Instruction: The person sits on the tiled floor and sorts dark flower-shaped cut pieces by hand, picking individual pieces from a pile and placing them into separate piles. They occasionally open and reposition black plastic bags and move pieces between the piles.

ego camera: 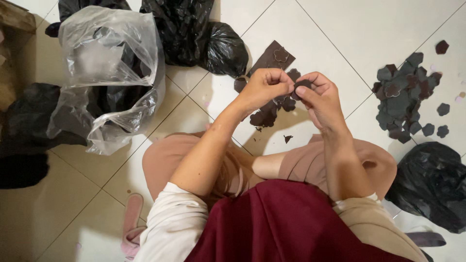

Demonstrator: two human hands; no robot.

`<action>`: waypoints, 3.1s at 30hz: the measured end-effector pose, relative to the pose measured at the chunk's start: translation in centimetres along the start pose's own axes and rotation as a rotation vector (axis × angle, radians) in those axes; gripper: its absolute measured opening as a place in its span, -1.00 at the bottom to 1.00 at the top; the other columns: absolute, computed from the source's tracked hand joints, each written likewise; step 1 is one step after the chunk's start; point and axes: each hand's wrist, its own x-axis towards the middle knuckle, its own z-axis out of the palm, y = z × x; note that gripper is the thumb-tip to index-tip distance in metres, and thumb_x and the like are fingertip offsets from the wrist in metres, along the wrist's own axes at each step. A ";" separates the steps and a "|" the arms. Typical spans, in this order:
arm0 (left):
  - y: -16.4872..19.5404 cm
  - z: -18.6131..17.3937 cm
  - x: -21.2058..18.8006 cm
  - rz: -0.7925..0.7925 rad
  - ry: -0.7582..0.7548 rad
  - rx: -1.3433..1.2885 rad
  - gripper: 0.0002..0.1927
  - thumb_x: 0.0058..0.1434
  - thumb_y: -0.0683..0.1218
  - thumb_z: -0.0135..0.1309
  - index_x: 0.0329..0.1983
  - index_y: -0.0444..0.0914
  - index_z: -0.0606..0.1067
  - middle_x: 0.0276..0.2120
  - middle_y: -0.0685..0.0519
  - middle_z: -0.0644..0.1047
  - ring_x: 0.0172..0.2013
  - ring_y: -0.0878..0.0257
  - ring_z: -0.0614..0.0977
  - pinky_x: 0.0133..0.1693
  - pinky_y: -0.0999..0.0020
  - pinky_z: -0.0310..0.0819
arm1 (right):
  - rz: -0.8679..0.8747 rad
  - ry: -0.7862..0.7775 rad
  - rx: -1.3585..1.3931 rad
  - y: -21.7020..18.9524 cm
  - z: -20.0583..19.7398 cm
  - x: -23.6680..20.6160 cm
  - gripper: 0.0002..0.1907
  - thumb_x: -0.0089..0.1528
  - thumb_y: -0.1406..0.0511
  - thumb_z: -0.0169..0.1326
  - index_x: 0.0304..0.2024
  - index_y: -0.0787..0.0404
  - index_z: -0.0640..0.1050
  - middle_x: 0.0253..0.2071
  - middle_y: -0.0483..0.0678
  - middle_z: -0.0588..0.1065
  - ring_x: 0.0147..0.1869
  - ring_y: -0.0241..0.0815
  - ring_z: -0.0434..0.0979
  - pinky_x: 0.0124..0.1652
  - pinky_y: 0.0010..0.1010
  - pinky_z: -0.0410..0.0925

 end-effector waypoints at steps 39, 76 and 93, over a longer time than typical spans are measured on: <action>3.5 2.6 -2.0 0.930 0.329 0.956 -0.79 0.05 -0.26 0.25 -0.32 -0.28 0.44 -0.37 0.02 0.46 -0.31 0.06 0.50 -0.21 0.20 0.42 | -0.740 0.237 -0.819 1.3 2.7 -1.2 -0.92 0.28 0.49 0.16 -0.21 0.29 0.52 0.18 0.03 0.42 0.31 -0.10 0.35 0.24 -0.33 0.29; -1.7 -0.4 0.0 0.197 0.275 0.542 -0.93 0.18 -0.19 0.14 -0.34 -0.32 0.52 -0.49 0.01 0.56 -0.45 0.27 0.56 -0.38 0.38 0.44 | 0.104 -0.026 0.152 -0.8 1.1 1.8 -0.85 0.22 0.50 -0.02 -0.25 0.14 0.43 0.12 0.18 0.49 0.10 -0.03 0.64 0.01 -0.31 0.54; -3.8 -2.0 -0.2 0.099 0.380 1.073 -0.92 0.15 -0.17 0.13 -0.33 -0.26 0.60 -0.29 -0.13 0.60 -0.19 -0.11 0.63 -0.12 0.04 0.48 | -0.200 0.073 -1.312 7.2 -0.9 4.6 -0.75 0.07 0.36 0.39 -0.32 0.30 0.57 -0.25 0.09 0.49 -0.17 0.03 0.48 -0.18 -0.19 0.38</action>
